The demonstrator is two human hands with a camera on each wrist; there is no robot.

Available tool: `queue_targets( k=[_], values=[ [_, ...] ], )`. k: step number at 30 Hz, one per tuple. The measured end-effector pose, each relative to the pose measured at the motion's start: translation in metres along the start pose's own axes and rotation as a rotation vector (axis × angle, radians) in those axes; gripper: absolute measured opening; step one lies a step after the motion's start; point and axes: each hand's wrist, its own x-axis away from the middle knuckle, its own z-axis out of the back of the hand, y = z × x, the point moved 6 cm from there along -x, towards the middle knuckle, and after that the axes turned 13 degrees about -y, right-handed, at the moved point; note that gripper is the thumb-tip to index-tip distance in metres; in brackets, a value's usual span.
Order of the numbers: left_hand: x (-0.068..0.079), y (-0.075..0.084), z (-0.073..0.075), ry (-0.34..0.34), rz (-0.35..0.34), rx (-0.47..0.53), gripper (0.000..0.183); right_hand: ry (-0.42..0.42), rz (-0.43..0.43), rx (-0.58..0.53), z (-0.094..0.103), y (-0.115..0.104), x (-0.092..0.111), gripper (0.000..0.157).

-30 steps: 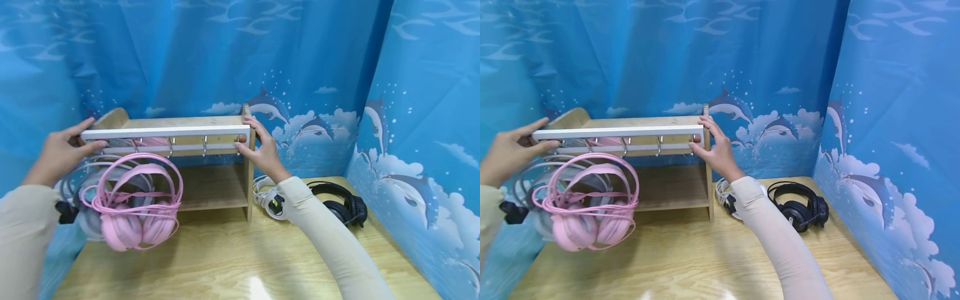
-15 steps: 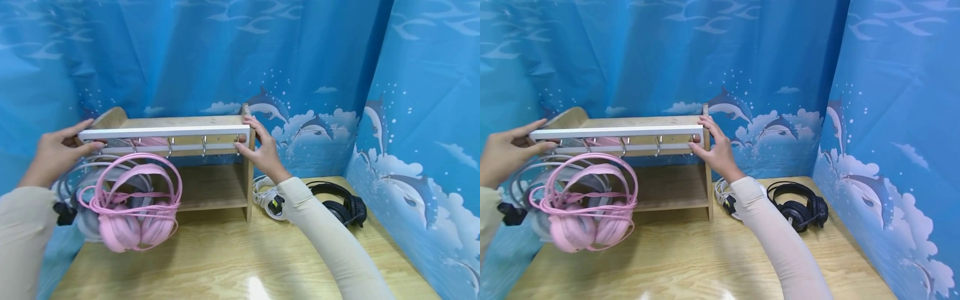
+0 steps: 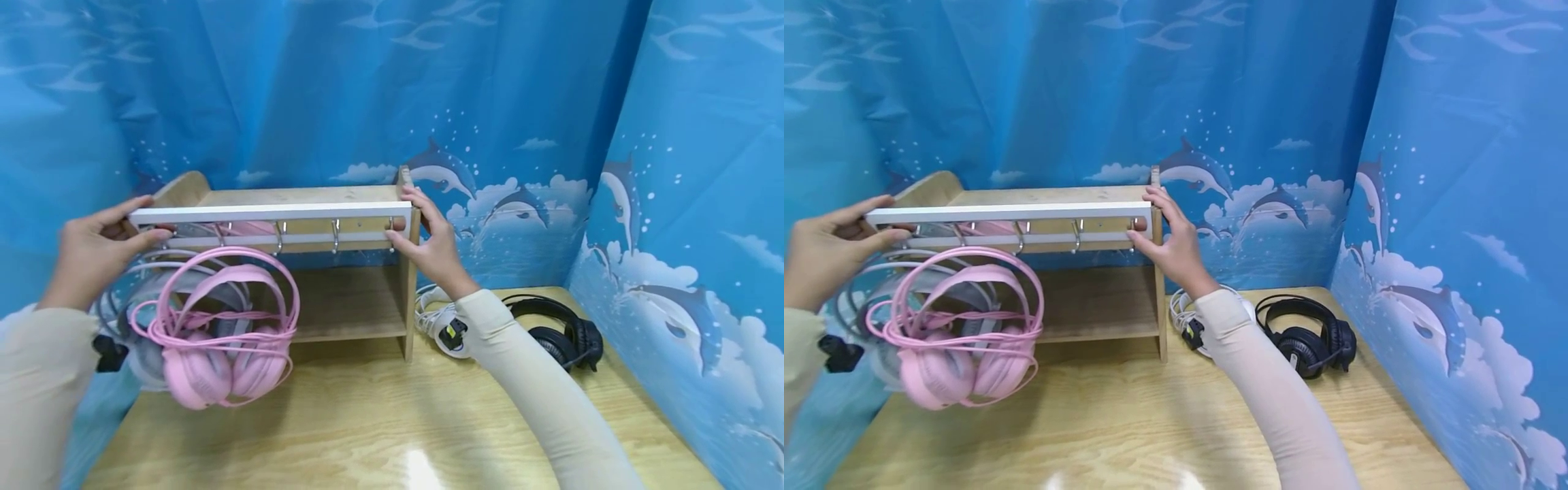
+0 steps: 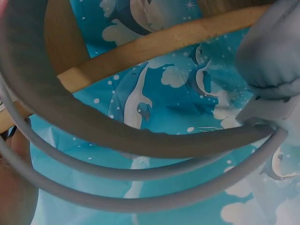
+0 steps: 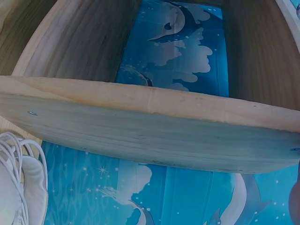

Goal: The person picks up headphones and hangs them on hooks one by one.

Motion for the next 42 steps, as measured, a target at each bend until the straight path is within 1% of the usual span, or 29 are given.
queue_targets(
  k=[3, 6, 14, 19, 24, 29, 32, 36, 40, 42],
  values=[
    [0.002, 0.0, 0.0, 0.0, -0.004, 0.029, 0.058, -0.006, 0.004, 0.008, 0.0, -0.001, 0.001, 0.053],
    [0.003, -0.001, -0.001, -0.016, 0.003, 0.058, 0.058, -0.011, 0.005, 0.019, 0.0, -0.003, 0.001, 0.053],
    [0.003, -0.002, -0.004, -0.041, 0.019, 0.055, 0.058, -0.074, -0.072, 0.032, 0.007, -0.006, 0.001, 0.055],
    [0.006, -0.003, -0.005, -0.035, 0.025, 0.063, 0.058, -0.095, -0.142, 0.054, 0.019, -0.002, 0.014, 0.061],
    [0.007, -0.001, -0.003, -0.021, 0.011, 0.059, 0.056, -0.136, -0.247, 0.095, 0.039, 0.009, 0.039, 0.064],
    [0.005, 0.001, -0.001, -0.013, 0.003, 0.055, 0.055, -0.153, -0.321, 0.15, 0.061, 0.024, 0.069, 0.066],
    [0.005, 0.002, 0.0, -0.015, 0.004, 0.061, 0.056, -0.15, -0.363, 0.187, 0.074, 0.046, 0.091, 0.068],
    [0.005, 0.002, 0.0, -0.014, 0.005, 0.056, 0.056, -0.159, -0.437, 0.206, 0.09, 0.075, 0.124, 0.072],
    [0.005, 0.004, 0.0, -0.011, 0.007, 0.041, 0.056, -0.172, -0.512, 0.209, 0.1, 0.089, 0.153, 0.073],
    [0.004, 0.004, 0.0, -0.01, 0.005, 0.043, 0.055, -0.175, -0.526, 0.219, 0.104, 0.094, 0.165, 0.073]
  ],
)
